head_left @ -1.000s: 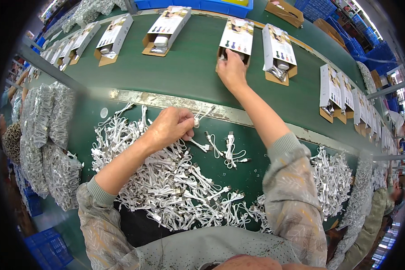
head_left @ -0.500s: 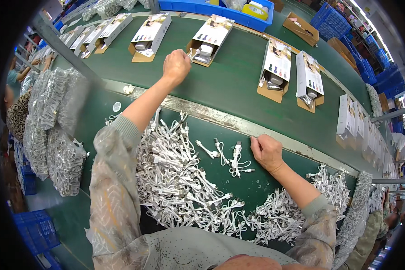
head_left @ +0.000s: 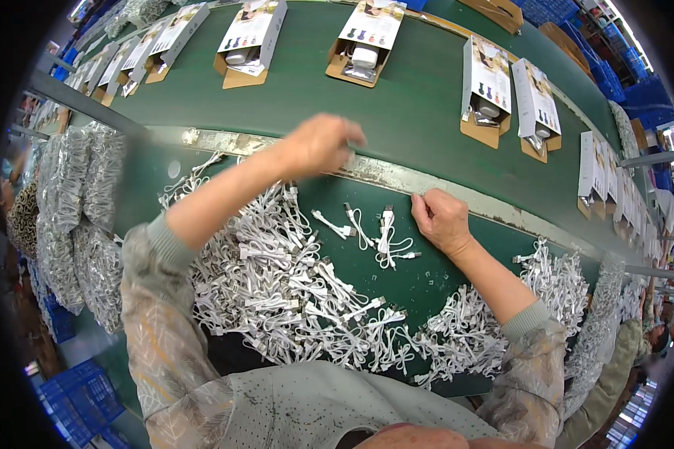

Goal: The person picks up white cables from a pile, folds them by hand, and places them into open cardboard boxes on a conveyor belt. The person also moves a plastic bag of cables and reaches into the boxes to rearrange the items.

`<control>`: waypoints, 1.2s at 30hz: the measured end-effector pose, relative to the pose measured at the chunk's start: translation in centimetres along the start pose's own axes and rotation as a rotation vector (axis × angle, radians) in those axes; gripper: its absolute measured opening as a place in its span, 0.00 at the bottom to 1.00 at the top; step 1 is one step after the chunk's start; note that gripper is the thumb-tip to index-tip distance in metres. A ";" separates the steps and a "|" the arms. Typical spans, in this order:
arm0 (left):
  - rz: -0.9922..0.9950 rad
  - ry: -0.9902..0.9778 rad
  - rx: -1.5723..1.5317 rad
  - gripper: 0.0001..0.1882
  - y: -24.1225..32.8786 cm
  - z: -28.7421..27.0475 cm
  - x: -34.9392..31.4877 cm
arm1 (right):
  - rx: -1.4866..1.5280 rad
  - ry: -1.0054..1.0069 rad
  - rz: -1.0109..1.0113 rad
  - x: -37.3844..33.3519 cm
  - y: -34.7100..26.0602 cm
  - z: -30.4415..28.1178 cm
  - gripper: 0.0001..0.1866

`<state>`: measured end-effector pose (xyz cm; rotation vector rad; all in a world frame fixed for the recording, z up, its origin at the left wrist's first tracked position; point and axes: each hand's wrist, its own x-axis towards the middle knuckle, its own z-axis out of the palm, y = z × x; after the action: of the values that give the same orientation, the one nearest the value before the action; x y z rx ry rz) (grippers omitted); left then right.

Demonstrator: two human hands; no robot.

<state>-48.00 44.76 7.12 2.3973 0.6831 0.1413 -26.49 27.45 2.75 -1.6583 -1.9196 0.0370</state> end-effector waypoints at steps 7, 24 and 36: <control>0.153 -0.091 0.222 0.06 4.3 2.9 -5.8 | 0.048 0.081 -0.046 -0.4 -0.2 -0.6 0.16; -0.662 0.556 0.077 0.12 5.3 -1.9 -4.5 | 0.057 0.088 -0.079 -1.7 0.1 -4.5 0.13; -0.244 0.399 0.184 0.14 7.1 3.1 4.5 | 0.089 0.073 -0.018 -2.6 0.3 -3.7 0.13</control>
<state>-40.17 40.66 8.67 2.4570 1.2119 0.4798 -24.47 23.79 4.63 -1.5630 -1.8512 0.0531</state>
